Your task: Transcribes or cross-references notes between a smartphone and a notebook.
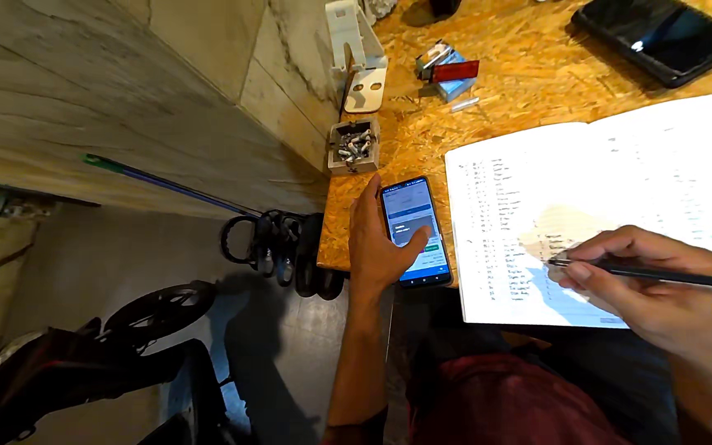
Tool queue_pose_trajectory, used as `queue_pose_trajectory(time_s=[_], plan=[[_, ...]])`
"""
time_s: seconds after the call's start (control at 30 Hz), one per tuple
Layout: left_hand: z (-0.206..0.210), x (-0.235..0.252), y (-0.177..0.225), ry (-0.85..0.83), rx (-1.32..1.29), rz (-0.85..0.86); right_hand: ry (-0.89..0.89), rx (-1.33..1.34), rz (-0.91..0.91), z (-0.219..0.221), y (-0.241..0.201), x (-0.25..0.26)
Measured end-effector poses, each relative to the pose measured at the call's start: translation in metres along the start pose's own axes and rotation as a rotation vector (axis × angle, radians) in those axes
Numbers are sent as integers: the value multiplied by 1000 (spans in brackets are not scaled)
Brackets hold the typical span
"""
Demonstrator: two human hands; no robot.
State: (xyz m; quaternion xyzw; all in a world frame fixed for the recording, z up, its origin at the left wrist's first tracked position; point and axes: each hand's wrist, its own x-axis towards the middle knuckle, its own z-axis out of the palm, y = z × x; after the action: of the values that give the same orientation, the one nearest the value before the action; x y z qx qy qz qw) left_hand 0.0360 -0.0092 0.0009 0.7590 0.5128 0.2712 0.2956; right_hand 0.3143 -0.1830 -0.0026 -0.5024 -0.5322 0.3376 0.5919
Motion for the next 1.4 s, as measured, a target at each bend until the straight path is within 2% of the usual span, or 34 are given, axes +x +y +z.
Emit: queue_pose_trajectory(time_s=[0.2, 0.43, 0.77, 0.9, 1.03, 1.13, 1.27, 1.4], plan=[[2, 0, 3, 15, 50, -14, -6, -12, 0, 0, 2, 1], [-6, 1, -5, -3, -230, 57, 7, 38, -48, 1, 0, 1], [-3, -1, -8, -11, -132, 58, -53, -56, -41, 0, -2, 0], [-1, -2, -6, -9, -56, 12, -156, -407, -40, 3, -7, -6], [-3, -1, -6, -17, -63, 31, -224, -830, -152, 27, -23, -23], [-5, 0, -8, -18, -176, 101, -237, -967, -238, 37, -22, -32], [-6, -1, -9, 3, -338, 181, -222, -848, -242, 33, -24, -30], [-6, -2, -10, 27, -356, 201, -166, -707, -196, 33, -21, -28]])
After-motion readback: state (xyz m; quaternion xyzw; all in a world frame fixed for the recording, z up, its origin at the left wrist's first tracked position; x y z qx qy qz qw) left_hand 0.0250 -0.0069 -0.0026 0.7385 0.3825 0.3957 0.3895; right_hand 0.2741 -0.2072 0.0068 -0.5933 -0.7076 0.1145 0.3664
